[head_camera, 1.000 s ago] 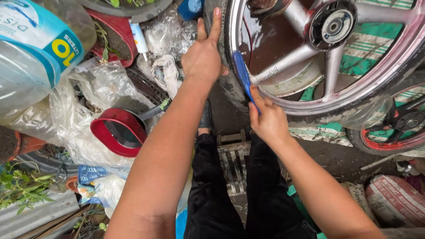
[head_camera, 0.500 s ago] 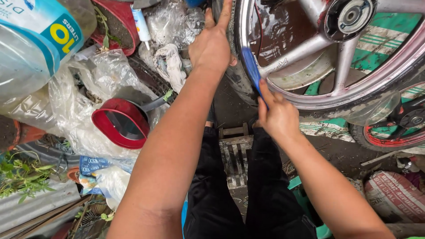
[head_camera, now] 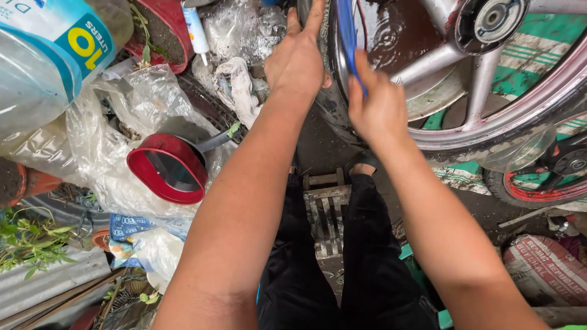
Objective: Cleaning a motorcycle wheel rim and spokes using a cloth, a brush, and cleaning liquid
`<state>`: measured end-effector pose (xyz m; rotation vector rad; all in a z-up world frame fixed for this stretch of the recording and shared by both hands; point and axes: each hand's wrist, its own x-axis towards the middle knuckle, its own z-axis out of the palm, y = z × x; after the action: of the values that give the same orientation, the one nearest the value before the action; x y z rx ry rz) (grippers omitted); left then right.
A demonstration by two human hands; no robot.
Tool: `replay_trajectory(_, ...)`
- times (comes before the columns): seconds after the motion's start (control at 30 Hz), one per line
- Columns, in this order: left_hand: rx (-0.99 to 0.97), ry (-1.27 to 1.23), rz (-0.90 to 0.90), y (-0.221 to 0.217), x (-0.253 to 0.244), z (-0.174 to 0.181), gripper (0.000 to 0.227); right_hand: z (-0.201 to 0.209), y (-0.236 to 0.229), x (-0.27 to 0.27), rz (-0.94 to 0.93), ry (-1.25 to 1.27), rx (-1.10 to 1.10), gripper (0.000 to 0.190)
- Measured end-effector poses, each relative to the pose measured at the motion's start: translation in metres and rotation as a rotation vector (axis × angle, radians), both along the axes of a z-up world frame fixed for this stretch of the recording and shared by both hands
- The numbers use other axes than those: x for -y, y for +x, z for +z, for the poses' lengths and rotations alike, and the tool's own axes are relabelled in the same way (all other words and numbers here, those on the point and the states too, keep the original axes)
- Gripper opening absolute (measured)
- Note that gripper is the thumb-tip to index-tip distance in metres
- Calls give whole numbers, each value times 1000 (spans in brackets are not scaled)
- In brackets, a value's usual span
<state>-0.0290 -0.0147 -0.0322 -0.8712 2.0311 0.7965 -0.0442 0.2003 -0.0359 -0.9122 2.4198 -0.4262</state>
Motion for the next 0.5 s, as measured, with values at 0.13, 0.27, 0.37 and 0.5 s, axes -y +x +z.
replay_trajectory(0.13,37,21,7,0,3,0,147,9,4,-10,-35,-110,78,53)
replay_trajectory(0.27,13,-17,13,3,-6,-12,153,7,57,-90,-74,21,131,54)
replay_trajectory(0.37,25,15,38,-2,-2,6,139,12,6,-17,-38,-93,132,49)
replay_trajectory(0.5,41,16,34,2,1,0,148,-2,-26,14,-221,-155,171,50)
